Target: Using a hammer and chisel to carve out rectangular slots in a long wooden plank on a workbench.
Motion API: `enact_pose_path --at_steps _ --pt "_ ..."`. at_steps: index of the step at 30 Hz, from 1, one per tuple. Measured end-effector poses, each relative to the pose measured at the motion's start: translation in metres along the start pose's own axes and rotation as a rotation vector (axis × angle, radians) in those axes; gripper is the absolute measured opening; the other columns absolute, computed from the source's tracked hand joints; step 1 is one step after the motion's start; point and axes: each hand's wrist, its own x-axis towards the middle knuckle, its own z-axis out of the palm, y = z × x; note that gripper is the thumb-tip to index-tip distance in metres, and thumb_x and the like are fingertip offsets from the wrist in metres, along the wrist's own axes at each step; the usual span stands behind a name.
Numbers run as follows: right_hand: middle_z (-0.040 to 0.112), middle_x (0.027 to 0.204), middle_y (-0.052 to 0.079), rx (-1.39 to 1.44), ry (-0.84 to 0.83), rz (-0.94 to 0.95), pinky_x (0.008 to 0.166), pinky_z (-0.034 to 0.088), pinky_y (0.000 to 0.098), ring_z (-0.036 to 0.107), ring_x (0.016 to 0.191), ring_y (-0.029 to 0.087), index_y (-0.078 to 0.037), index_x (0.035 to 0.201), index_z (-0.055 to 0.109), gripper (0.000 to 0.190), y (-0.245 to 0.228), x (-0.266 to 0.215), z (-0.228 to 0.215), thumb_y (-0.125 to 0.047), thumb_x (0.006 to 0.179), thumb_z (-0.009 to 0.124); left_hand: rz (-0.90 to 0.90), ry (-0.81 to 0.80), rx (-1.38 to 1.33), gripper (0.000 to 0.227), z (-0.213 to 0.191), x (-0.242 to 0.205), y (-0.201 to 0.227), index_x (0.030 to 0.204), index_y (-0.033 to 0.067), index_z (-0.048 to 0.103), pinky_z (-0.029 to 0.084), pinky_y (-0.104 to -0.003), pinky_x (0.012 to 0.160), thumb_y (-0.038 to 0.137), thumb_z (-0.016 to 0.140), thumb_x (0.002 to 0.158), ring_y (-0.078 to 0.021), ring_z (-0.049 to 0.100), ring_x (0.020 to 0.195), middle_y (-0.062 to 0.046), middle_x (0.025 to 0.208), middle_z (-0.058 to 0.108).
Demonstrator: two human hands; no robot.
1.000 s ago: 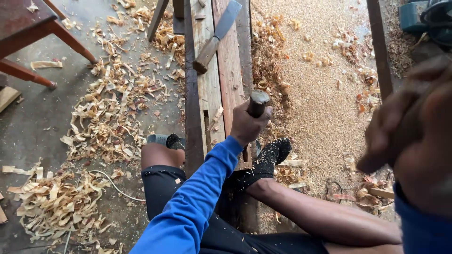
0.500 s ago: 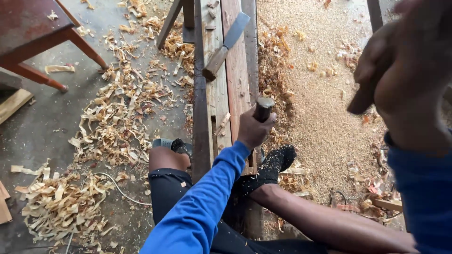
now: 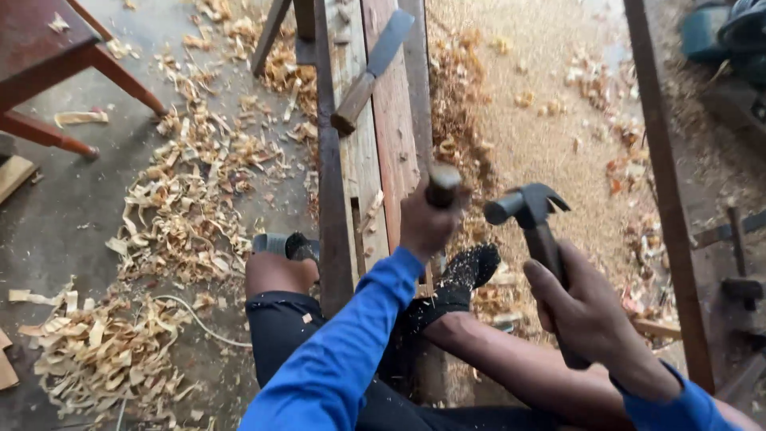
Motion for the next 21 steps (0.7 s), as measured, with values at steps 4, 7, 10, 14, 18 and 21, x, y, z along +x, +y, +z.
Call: enact_pose_path --at_steps 4,7,10,14,18,21 --pt "0.053 0.058 0.004 0.247 0.005 0.004 0.037 0.042 0.0299 0.051 0.042 0.013 -0.004 0.094 0.052 0.026 0.044 -0.013 0.014 -0.029 0.099 0.059 -0.372 -0.050 0.109 0.043 0.015 0.054 -0.068 0.106 0.0108 0.070 0.064 -0.038 0.061 0.052 0.062 0.097 -0.0230 0.075 0.071 -0.009 0.086 0.076" --pt "0.053 0.061 0.004 0.418 0.041 0.033 0.038 0.040 0.0282 0.051 0.042 0.012 -0.004 0.099 0.050 0.025 0.050 -0.017 0.017 -0.028 0.101 0.056 -0.378 0.175 0.358 0.039 0.026 0.069 -0.098 0.094 0.0080 0.073 0.062 -0.041 0.068 0.047 0.074 0.087 -0.0261 0.077 0.074 -0.011 0.083 0.077" --pt "0.053 0.062 0.004 0.428 0.090 0.041 0.040 0.042 0.0285 0.052 0.045 0.013 -0.004 0.102 0.052 0.026 0.042 -0.008 0.015 -0.030 0.102 0.056 -0.289 0.294 0.328 0.036 0.023 0.064 -0.089 0.099 0.0071 0.073 0.061 -0.044 0.068 0.041 0.075 0.086 -0.0310 0.076 0.078 -0.014 0.084 0.077" --pt "0.062 0.064 0.006 0.022 0.165 -0.109 0.047 0.048 0.0321 0.062 0.052 0.015 -0.002 0.109 0.059 0.030 -0.019 0.025 -0.020 -0.030 0.098 0.062 -0.411 0.153 0.248 0.036 0.017 0.066 -0.084 0.097 0.0088 0.072 0.064 -0.041 0.070 0.043 0.069 0.088 -0.0275 0.079 0.075 -0.011 0.082 0.078" --pt "0.064 0.078 0.007 0.001 0.307 -0.622 0.055 0.050 0.0309 0.065 0.066 0.015 0.000 0.115 0.051 0.024 -0.083 0.114 -0.048 -0.021 0.116 0.061 -0.360 0.174 0.352 0.037 0.019 0.067 -0.093 0.098 0.0077 0.074 0.063 -0.043 0.074 0.043 0.069 0.088 -0.0291 0.077 0.078 -0.013 0.086 0.078" --pt "0.067 0.100 0.015 0.372 0.427 -0.852 0.060 0.051 0.0357 0.059 0.073 0.021 0.000 0.118 0.054 0.025 -0.100 0.235 -0.009 -0.022 0.109 0.061 -0.447 0.145 0.304 0.037 0.016 0.068 -0.083 0.095 0.0091 0.076 0.063 -0.042 0.076 0.044 0.067 0.086 -0.0282 0.078 0.079 -0.012 0.086 0.079"
